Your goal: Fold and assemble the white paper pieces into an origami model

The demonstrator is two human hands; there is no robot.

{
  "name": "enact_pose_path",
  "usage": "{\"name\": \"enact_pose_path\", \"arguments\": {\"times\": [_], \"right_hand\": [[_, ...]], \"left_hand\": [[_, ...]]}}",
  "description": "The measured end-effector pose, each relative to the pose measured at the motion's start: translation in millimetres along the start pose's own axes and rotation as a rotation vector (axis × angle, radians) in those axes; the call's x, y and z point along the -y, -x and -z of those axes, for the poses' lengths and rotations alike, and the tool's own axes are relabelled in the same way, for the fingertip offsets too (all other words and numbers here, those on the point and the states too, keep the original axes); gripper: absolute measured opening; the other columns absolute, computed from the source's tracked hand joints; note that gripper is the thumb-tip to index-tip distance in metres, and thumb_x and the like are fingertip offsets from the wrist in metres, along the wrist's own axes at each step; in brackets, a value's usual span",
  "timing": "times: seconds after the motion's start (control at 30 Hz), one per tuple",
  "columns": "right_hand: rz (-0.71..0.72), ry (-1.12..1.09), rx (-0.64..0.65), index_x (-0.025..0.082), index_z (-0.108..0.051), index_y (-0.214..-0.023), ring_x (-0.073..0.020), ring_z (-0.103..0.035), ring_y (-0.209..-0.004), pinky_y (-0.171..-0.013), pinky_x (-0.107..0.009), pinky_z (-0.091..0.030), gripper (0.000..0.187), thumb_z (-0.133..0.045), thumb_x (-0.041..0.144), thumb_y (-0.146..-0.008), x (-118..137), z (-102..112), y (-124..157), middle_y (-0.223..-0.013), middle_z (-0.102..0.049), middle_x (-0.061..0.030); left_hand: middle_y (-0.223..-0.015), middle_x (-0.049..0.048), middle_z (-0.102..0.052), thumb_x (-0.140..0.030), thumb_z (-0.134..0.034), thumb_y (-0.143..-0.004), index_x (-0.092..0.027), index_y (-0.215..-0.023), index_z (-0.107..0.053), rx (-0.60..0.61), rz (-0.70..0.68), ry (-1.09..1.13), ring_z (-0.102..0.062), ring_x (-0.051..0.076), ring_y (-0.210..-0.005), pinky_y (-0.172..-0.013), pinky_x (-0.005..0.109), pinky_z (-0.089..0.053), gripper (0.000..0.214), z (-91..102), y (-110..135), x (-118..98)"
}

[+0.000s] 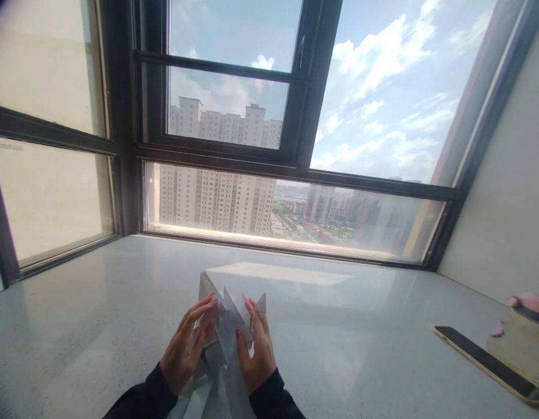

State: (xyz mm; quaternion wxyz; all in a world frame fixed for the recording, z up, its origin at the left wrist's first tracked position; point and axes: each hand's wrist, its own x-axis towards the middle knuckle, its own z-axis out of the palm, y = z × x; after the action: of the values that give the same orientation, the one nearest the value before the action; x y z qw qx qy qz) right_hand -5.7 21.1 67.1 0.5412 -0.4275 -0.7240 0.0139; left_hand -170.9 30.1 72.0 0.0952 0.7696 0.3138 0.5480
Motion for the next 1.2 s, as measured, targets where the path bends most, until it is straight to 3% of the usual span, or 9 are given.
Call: {"name": "enact_pose_path", "arguments": {"times": [0.13,0.27,0.4,0.57,0.7,0.8,0.93,1.2], "right_hand": [[-0.044,0.165,-0.147,0.019,-0.057,-0.088,-0.0250,-0.041,-0.104,-0.084,-0.044,-0.033,0.020,-0.044,0.026,-0.074,-5.4,7.8,-3.7,-0.109,-0.046,-0.0100],[-0.067,0.248,-0.199,0.019,-0.052,-0.093,-0.0242,-0.042,-0.101,-0.083,-0.042,-0.032,0.024,-0.043,0.030,-0.074,-18.0,7.2,-4.5,-0.105,-0.048,-0.0095],[-0.173,0.379,-0.062,0.018,-0.046,-0.105,-0.0252,-0.041,-0.104,-0.083,-0.042,-0.031,0.037,-0.042,0.036,-0.073,-29.0,-4.1,3.7,-0.109,-0.048,-0.0104],[-0.375,0.502,0.263,0.022,-0.039,-0.117,-0.0286,-0.042,-0.105,-0.087,-0.046,-0.026,0.052,-0.043,0.045,-0.071,-29.3,-14.8,18.6,-0.111,-0.052,-0.0085],[-0.270,0.375,0.425,0.028,-0.043,-0.114,-0.0267,-0.044,-0.103,-0.090,-0.046,-0.025,0.048,-0.047,0.045,-0.069,-16.3,-15.1,20.7,-0.108,-0.054,-0.0055],[-0.195,0.139,0.469,0.025,-0.051,-0.107,-0.0219,-0.049,-0.098,-0.088,-0.037,-0.033,0.037,-0.050,0.029,-0.070,-5.9,-14.3,17.1,-0.105,-0.055,-0.0064],[-0.133,-0.102,0.391,0.019,-0.052,-0.105,-0.0192,-0.051,-0.093,-0.082,-0.030,-0.040,0.042,-0.048,0.009,-0.064,1.5,-12.9,12.1,-0.101,-0.054,-0.0081],[-0.036,-0.094,0.128,0.021,-0.046,-0.110,-0.0200,-0.049,-0.095,-0.077,-0.031,-0.044,0.036,-0.043,0.017,-0.074,6.3,-3.9,3.8,-0.102,-0.051,-0.0095]], "left_hand": [[-0.117,0.0077,-0.042,-0.015,-0.036,-0.076,-0.020,-0.107,-0.040,-0.187,0.095,-0.177,-0.037,0.021,-0.109,-0.090,0.041,-0.030,0.031,6.3,-1.6,5.8],[-0.114,0.0060,-0.046,-0.020,-0.037,-0.074,-0.022,-0.102,-0.044,-0.206,0.201,-0.267,-0.040,0.022,-0.106,-0.086,0.040,-0.032,0.029,5.7,0.1,13.8],[-0.120,0.0057,-0.043,-0.022,-0.037,-0.073,-0.022,-0.104,-0.044,-0.097,0.315,-0.417,-0.036,0.023,-0.111,-0.088,0.042,-0.028,0.032,0.5,4.0,16.5],[-0.127,0.0105,-0.035,-0.021,-0.033,-0.074,-0.016,-0.113,-0.041,0.164,0.445,-0.612,-0.030,0.029,-0.115,-0.093,0.053,-0.013,0.040,-10.3,13.7,21.9],[-0.125,0.0088,-0.039,-0.035,-0.037,-0.074,-0.017,-0.114,-0.043,0.391,0.407,-0.509,-0.030,0.031,-0.115,-0.093,0.049,-0.022,0.044,-16.6,20.5,29.3],[-0.125,0.0079,-0.038,-0.032,-0.037,-0.074,-0.018,-0.117,-0.039,0.407,0.303,-0.329,-0.033,0.024,-0.114,-0.093,0.040,-0.029,0.045,-20.4,23.2,35.0],[-0.125,0.0091,-0.037,-0.024,-0.041,-0.072,-0.017,-0.117,-0.037,0.354,0.181,-0.133,-0.034,0.021,-0.114,-0.094,0.037,-0.031,0.046,-22.4,22.6,36.6],[-0.121,0.0113,-0.040,-0.019,-0.040,-0.074,-0.016,-0.112,-0.040,0.139,0.136,-0.010,-0.037,0.022,-0.111,-0.091,0.037,-0.034,0.038,-8.0,5.8,9.0]]}}
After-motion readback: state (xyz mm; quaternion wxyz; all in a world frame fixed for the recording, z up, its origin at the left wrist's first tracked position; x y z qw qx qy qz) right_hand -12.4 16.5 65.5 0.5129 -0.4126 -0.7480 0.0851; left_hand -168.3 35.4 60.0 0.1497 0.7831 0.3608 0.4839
